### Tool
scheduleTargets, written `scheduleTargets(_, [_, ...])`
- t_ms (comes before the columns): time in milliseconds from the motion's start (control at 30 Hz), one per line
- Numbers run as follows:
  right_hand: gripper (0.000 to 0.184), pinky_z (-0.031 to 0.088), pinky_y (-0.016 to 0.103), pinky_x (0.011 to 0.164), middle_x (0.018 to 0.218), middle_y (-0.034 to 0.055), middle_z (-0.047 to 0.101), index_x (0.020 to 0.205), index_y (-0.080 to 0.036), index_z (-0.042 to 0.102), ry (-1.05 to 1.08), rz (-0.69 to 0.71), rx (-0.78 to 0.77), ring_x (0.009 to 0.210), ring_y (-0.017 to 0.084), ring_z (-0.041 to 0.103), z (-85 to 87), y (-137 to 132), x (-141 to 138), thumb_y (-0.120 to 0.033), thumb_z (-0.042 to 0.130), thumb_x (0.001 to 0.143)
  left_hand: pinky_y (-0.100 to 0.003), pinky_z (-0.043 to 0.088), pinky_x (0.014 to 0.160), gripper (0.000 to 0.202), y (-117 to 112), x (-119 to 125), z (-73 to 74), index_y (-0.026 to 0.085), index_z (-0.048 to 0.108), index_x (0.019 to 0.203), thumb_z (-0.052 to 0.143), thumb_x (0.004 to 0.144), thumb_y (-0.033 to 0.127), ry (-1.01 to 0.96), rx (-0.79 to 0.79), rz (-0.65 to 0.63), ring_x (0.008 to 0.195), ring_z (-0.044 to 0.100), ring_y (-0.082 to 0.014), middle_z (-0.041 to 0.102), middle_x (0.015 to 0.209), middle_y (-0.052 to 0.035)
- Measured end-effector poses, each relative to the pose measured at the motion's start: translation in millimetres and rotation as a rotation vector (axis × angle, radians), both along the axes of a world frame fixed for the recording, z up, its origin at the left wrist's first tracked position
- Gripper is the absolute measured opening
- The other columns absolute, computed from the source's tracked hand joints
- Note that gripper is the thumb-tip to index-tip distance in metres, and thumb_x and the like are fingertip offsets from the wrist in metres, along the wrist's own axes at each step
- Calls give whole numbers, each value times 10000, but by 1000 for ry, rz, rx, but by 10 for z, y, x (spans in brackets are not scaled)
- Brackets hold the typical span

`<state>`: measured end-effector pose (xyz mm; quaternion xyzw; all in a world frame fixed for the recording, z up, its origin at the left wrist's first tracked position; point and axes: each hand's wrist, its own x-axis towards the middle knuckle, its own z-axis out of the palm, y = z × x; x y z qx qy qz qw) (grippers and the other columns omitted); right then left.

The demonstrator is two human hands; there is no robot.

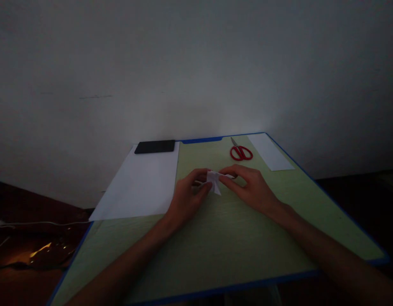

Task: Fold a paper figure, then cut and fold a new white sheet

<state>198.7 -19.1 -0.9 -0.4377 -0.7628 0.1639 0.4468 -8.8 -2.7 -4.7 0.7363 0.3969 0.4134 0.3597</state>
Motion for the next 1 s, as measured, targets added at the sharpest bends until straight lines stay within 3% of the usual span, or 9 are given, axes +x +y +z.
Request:
scheduleTargets(133, [87,521,343,831,929,38,709,994,-194,701,-95,6,159,887,182,655,-25,1,15,-256,658,951,-342,547,849,182,28,-36,6,212,677,1062,666,895,141,155,246,26,926,674,-178,738,1023,-23])
scheduleTargets(300, [79,507,382,814,911,73,712,980,-163,697,-303,-105,414,863,209,632,-33,-19,35,-204,635,956,-427,519,939,304,74,-60,-75,205,627,1174,676,883,127,321,433,83,1053,632,-234,706,1111,-58])
scheduleTargets(500, [72,502,368,771,906,76,727,972,-158,690,-405,-147,538,834,207,634,-68,-26,-3,-148,624,946,-447,515,912,403,149,-47,-185,175,576,1260,700,878,193,459,363,105,1038,626,-259,703,1097,-83])
scheduleTargets(733, [52,495,364,764,905,77,706,962,-165,680,-382,-61,498,823,207,620,-143,-23,-1,-168,645,924,-361,508,779,109,227,-37,-159,172,685,965,674,863,134,555,345,124,853,626,-222,687,899,-63])
scheduleTargets(867, [76,471,364,740,894,88,696,956,-146,686,-471,43,515,817,213,594,-131,-84,0,-143,622,914,-364,508,782,220,271,-66,-168,164,685,1034,675,829,83,526,300,91,794,631,-212,682,787,-32])
scheduleTargets(1000, [91,441,370,739,910,90,700,944,-140,692,-608,91,545,833,221,580,-122,-134,-33,-142,605,916,-359,521,829,340,315,-114,-154,161,664,1106,693,790,39,423,261,26,873,651,-207,718,924,-51])
